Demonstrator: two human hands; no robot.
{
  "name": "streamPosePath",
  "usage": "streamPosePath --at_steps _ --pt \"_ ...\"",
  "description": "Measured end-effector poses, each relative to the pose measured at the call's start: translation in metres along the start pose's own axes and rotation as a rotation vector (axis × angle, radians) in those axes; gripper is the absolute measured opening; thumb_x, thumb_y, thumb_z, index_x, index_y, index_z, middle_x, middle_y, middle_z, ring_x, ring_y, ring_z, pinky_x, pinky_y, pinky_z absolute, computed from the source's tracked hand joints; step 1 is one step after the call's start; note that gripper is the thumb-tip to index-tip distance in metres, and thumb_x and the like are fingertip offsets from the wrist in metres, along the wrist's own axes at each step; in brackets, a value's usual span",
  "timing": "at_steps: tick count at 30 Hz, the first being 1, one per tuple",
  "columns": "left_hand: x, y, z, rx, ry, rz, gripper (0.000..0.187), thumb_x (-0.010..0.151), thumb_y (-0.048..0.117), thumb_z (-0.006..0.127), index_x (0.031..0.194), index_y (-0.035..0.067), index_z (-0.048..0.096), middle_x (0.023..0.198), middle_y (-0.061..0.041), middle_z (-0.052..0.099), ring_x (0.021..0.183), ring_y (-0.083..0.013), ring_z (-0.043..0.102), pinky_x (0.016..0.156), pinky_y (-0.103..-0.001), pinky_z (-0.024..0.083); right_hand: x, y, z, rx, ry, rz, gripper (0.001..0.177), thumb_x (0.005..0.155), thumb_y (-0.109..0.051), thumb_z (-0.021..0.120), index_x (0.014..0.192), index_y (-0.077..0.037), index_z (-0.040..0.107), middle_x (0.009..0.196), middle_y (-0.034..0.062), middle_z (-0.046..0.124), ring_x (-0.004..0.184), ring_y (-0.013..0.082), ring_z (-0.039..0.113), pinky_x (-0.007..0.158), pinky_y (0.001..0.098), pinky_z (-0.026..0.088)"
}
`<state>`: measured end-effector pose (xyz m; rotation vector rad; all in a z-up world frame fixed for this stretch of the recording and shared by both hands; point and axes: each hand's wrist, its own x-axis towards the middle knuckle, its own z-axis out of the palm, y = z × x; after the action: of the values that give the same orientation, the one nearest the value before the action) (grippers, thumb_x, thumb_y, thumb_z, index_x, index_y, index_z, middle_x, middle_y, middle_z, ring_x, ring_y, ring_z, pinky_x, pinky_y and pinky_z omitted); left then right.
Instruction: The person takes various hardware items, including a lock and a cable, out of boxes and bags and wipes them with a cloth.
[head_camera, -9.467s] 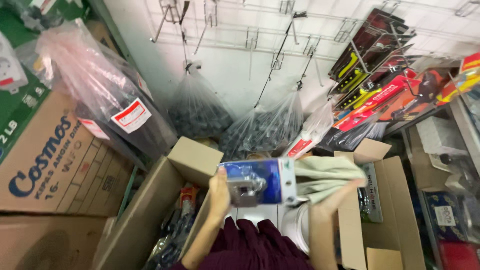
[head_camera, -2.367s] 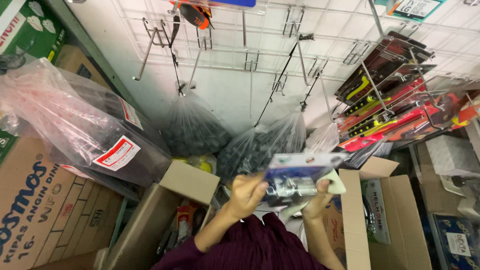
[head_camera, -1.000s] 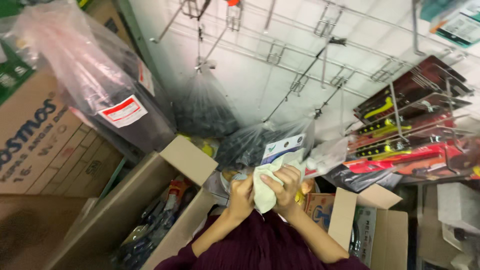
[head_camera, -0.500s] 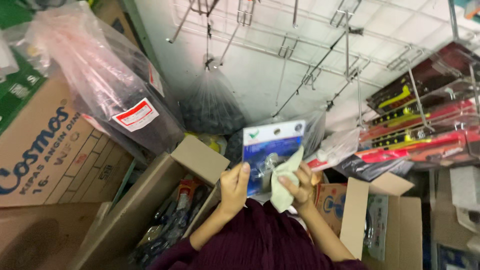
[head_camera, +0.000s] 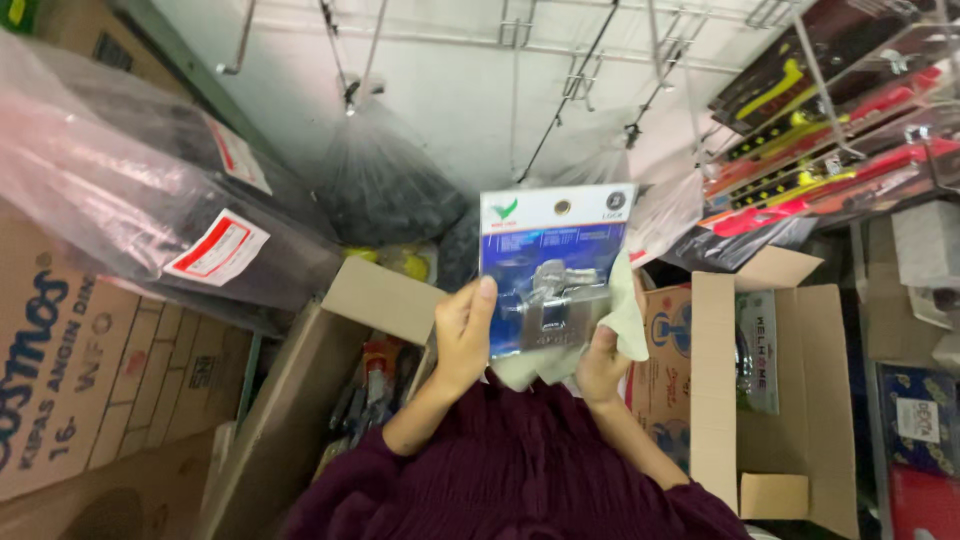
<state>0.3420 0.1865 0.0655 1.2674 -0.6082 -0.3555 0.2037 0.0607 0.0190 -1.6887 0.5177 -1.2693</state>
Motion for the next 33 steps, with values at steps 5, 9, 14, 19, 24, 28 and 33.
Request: streamPosePath --at_steps 5,9,14,19,24,28,33 --pt "-0.015 -0.002 0.026 0.196 -0.122 0.265 0.033 0.108 0.017 0.058 0.082 -0.002 0.061 0.059 -0.005 0.044 0.05 -0.01 0.043 0.049 -0.032 0.035 -0.011 0.059 -0.035 0.261 0.156 0.566 0.051 0.114 -0.038 0.038 0.132 0.006 0.057 0.124 0.0144 0.067 0.112 0.023 0.064 0.099 0.0374 0.05" --pt "-0.017 -0.013 0.049 0.172 -0.3 0.291 0.027 0.105 0.015 0.059 0.085 -0.003 0.065 0.056 -0.008 0.044 0.045 -0.0142 0.046 0.047 -0.033 0.035 -0.026 0.098 -0.074 0.442 0.13 0.69 0.051 0.111 -0.043 0.036 0.129 -0.001 0.058 0.12 0.0094 0.067 0.107 0.0193 0.064 0.094 0.0362 0.053" --pt "-0.02 -0.026 0.088 0.194 -0.367 0.128 0.029 0.104 0.017 0.06 0.084 -0.002 0.066 0.055 -0.007 0.045 0.044 -0.0124 0.044 0.046 -0.033 0.035 -0.039 0.107 -0.122 0.673 0.064 0.592 0.055 0.104 -0.048 0.04 0.133 -0.003 0.052 0.122 0.0131 0.066 0.109 0.0228 0.067 0.095 0.0412 0.055" --pt "-0.027 -0.037 0.153 0.129 -0.474 -0.039 0.028 0.106 0.02 0.059 0.09 -0.001 0.067 0.058 -0.003 0.052 0.05 -0.0074 0.049 0.048 -0.03 0.039 -0.017 0.104 -0.173 0.64 0.286 0.577 0.042 0.108 -0.04 0.049 0.133 -0.006 0.048 0.119 0.0123 0.063 0.105 0.0227 0.065 0.089 0.0416 0.056" --pt "-0.021 -0.036 0.234 0.126 -0.62 -0.069 0.03 0.102 0.025 0.06 0.113 0.0 0.073 0.059 -0.005 0.052 0.053 -0.0077 0.048 0.051 -0.029 0.042 0.025 0.099 -0.241 0.609 0.405 0.518 0.043 0.109 -0.038 0.049 0.133 -0.002 0.048 0.12 0.0138 0.063 0.105 0.023 0.067 0.089 0.0402 0.057" --pt "-0.013 -0.037 0.299 0.144 -0.777 -0.038 0.032 0.104 0.029 0.064 0.111 -0.001 0.072 0.073 -0.008 0.07 0.064 -0.0095 0.06 0.06 -0.027 0.052 0.057 0.099 -0.306 0.485 0.472 0.331 0.048 0.107 -0.036 0.055 0.139 -0.001 0.046 0.125 0.0125 0.061 0.108 0.0222 0.065 0.091 0.0387 0.056" --pt "-0.007 -0.035 0.384 0.184 -0.886 -0.081 0.034 0.101 0.032 0.064 0.112 0.001 0.071 0.082 -0.011 0.077 0.071 -0.0132 0.075 0.066 -0.029 0.058 0.108 0.104 -0.379 0.532 0.525 0.197 0.05 0.108 -0.038 0.056 0.139 0.001 0.048 0.129 0.0127 0.061 0.113 0.021 0.065 0.095 0.0372 0.056"
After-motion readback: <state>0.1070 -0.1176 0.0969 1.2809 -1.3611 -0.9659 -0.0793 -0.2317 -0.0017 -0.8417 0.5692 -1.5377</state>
